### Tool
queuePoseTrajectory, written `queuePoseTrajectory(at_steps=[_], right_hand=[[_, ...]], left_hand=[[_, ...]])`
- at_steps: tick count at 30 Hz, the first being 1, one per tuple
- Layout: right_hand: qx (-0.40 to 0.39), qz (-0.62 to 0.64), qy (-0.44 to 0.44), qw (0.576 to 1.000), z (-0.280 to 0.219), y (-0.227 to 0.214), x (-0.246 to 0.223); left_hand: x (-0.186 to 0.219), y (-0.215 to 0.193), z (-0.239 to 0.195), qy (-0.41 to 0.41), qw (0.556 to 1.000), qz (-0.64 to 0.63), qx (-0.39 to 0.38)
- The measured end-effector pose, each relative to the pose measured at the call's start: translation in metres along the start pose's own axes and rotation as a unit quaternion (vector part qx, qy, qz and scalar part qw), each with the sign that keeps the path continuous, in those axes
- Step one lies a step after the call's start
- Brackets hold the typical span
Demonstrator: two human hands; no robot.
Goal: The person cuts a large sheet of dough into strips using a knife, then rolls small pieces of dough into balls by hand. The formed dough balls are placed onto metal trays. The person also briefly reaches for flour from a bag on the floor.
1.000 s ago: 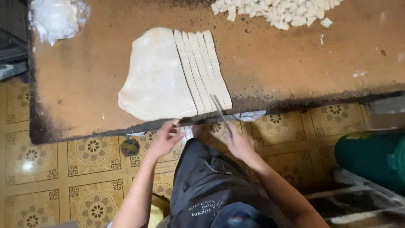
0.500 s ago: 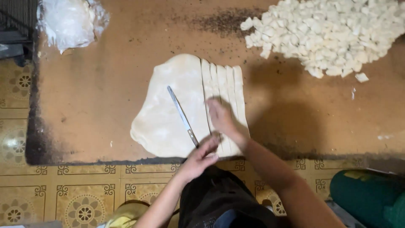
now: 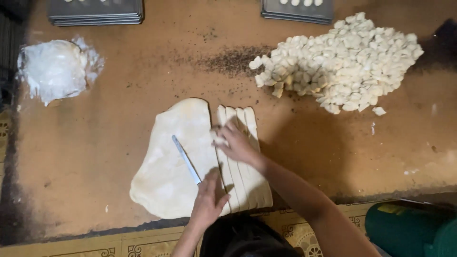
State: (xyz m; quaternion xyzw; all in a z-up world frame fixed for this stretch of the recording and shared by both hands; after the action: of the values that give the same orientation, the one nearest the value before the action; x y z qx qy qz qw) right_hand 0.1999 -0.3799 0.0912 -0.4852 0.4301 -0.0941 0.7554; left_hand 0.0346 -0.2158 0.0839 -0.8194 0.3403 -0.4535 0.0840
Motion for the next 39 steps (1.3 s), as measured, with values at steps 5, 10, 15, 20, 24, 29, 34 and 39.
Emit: queuePoseTrajectory(at_steps=[5, 10, 15, 20, 24, 29, 34, 39], right_hand=[[0.341, 0.206, -0.11, 0.911, -0.125, -0.113, -0.08], [0.535, 0.354, -0.079, 0.763, -0.221, -0.2, -0.064], [0.556, 0.398, -0.055, 0.728, -0.308, -0.205, 0.049], [0.442, 0.4, 0.158, 0.787, -0.32, -0.181, 0.038], [0.368, 0.394, 0.057, 0.84, -0.311, -0.151, -0.004], [0.349, 0.407, -0.001, 0.845, -0.326, -0.184, -0.018], [0.456, 0.463, -0.046, 0.759, -0.353, -0.238, 0.001], [0.377, 0.412, -0.107, 0.823, -0.275, -0.195, 0.007]], left_hand=[[-0.024, 0.041, 0.058, 0.128, 0.956, 0.13, 0.231], [0.008, 0.087, 0.074, 0.19, 0.962, -0.006, 0.195], [0.111, 0.051, 0.021, 0.121, 0.961, -0.108, 0.224], [0.193, 0.013, 0.009, 0.065, 0.856, 0.445, 0.255], [0.23, 0.146, 0.026, 0.064, 0.94, 0.327, 0.067], [0.142, 0.284, 0.084, 0.252, 0.968, -0.005, -0.014], [0.18, 0.182, 0.072, 0.193, 0.978, 0.069, 0.042], [0.218, 0.164, 0.068, 0.278, 0.952, 0.085, -0.097]])
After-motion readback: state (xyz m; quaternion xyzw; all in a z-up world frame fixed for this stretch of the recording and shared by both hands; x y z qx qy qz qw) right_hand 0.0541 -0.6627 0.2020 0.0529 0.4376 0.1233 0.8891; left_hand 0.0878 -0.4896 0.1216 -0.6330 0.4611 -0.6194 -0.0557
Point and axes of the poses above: each hand's wrist, its own z-axis towards the middle knuckle, its own y-axis out of the palm, x = y × z, the point moved 1 cm from there along z, towards the middle knuckle, and after that the axes turned 13 degrees about -y, right-handed, at the moved point
